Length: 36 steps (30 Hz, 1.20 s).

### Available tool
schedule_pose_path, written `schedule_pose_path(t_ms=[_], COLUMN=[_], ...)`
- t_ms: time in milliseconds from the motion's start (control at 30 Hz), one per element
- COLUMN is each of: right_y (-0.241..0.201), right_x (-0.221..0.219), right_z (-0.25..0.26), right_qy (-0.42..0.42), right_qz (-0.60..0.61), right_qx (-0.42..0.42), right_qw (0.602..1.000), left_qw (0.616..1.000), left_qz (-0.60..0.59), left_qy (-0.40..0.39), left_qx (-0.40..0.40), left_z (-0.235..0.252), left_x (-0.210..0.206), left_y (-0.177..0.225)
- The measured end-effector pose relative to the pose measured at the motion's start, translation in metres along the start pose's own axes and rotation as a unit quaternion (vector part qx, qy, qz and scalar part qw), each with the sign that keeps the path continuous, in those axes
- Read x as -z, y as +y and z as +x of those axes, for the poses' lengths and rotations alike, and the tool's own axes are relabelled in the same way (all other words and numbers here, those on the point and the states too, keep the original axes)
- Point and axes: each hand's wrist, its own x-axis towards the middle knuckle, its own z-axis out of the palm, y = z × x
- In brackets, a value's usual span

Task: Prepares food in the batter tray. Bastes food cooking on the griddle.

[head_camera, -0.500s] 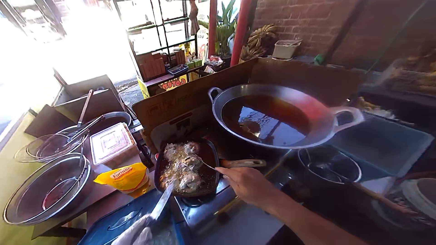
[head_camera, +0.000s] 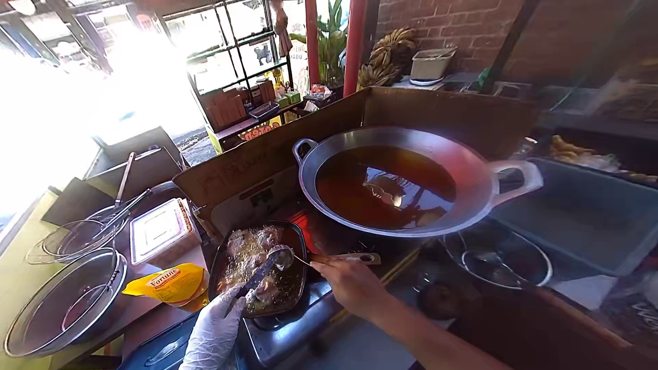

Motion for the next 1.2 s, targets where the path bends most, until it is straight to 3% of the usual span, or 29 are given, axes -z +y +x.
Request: schedule_pose_path(t_ms=[433, 567, 700, 833, 1200], right_y=[-0.008, -0.009, -0.01, -0.01, -0.015], right_x=[0.002, 0.0, 0.007, 0.01, 0.017], right_z=[-0.01, -0.016, -0.022, -0.026, -0.017], right_qy=[-0.054, -0.028, -0.006, -0.014, 0.037], right_qz=[0.014, 0.01, 0.023, 0.025, 0.06], right_qx=[-0.004, -0.007, -0.012, -0.022, -0.04], right_qw=[0.998, 1.0, 1.0, 0.999, 0.997], left_qw=[0.985, 0.983, 0.986, 0.99, 0.974], left_qz=[0.156, 0.157, 0.101, 0.135, 0.18], left_qy=[-0.04, -0.06, -0.052, -0.015, -0.075], left_qx=[0.067, 0.08, 0.12, 0.037, 0.116], left_z=[-0.012, -0.015, -0.022, -0.022, -0.018], left_x=[-0.002, -0.003, 0.009, 0.008, -0.002], left_y=[0.018, 0.021, 0.06, 0.037, 0.034])
